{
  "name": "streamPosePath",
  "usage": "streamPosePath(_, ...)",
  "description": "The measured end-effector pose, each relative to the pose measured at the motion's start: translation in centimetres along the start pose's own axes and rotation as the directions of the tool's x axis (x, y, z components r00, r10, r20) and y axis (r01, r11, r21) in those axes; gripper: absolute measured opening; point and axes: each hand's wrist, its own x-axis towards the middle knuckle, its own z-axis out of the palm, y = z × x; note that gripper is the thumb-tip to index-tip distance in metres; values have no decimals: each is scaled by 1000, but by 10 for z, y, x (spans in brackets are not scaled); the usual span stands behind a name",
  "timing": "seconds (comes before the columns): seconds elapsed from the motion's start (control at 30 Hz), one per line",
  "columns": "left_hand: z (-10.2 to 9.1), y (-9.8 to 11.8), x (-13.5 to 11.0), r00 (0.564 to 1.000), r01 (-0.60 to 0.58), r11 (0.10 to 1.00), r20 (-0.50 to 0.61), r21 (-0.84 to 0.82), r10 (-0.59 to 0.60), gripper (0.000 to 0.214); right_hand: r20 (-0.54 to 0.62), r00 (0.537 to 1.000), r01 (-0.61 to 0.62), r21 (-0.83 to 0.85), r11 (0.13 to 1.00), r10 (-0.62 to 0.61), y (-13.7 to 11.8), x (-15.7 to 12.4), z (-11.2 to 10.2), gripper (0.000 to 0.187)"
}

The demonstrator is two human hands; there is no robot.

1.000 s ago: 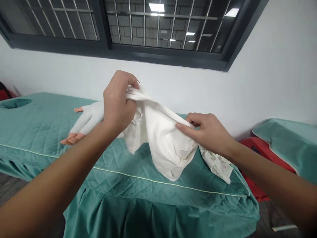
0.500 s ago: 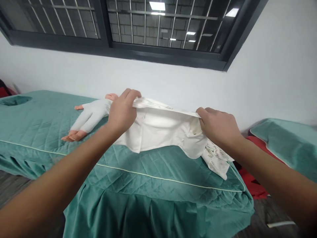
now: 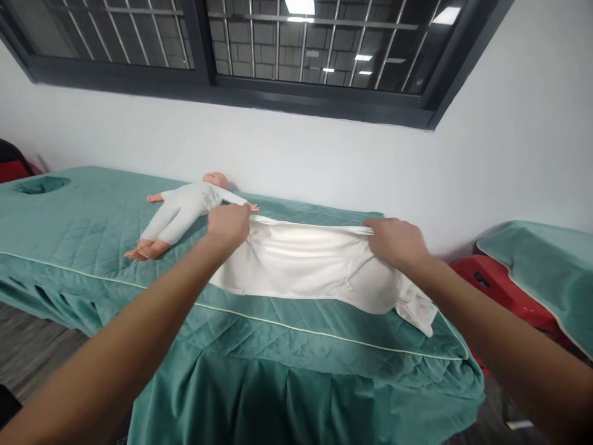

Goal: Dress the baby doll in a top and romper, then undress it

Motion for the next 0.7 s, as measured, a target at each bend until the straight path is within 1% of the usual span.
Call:
streamPosePath(0.07, 20, 19, 2, 999, 13, 999, 50, -47, -10, 44, -4, 1000, 12, 2, 1000, -12, -29, 6, 21, 41)
streamPosePath(0.13, 45, 43, -4, 999, 8, 998, 33, -59, -6, 44, -84, 995, 52, 0, 999, -52, -64, 4, 48, 47)
streamPosePath(0.17, 58, 55, -10, 999, -22, 997, 24, -72, 24, 42, -95, 989, 113, 28, 993, -110, -82, 1, 63, 48)
streamPosePath(0.23, 81, 74, -23, 995, -91, 989, 37, -115, 96, 38, -48, 960, 280, 165, 946, -276, -111, -6, 90, 44)
streamPosePath(0.27, 91, 80, -29, 993, -96, 987, 51, -128, 103, 36, -30, 965, 260, 231, 938, -260, -122, -9, 101, 41)
streamPosePath(0.3, 98, 84, -33, 993, -94, 986, 60, -139, 103, 37, -7, 972, 229, 255, 939, -235, -130, -11, 110, 37)
streamPosePath(0.37, 107, 87, -35, 995, -64, 987, 72, -145, 75, 39, 36, 989, 128, 279, 952, -144, -136, -9, 123, 34)
streamPosePath(0.4, 109, 86, -34, 996, -46, 988, 74, -145, 57, 40, 53, 994, 81, 277, 958, -99, -137, -6, 127, 36)
streamPosePath(0.5, 111, 83, -26, 997, 20, 990, 77, -136, -10, 42, 92, 995, -56, 279, 959, 31, -135, 5, 132, 46)
streamPosePath(0.6, 116, 85, -19, 994, 81, 987, 81, -138, -71, 44, 126, 980, -181, 278, 944, 151, -135, 17, 135, 55)
streamPosePath(0.7, 125, 89, -14, 992, 111, 981, 81, -161, -99, 48, 147, 967, -241, 293, 925, 206, -138, 28, 138, 59)
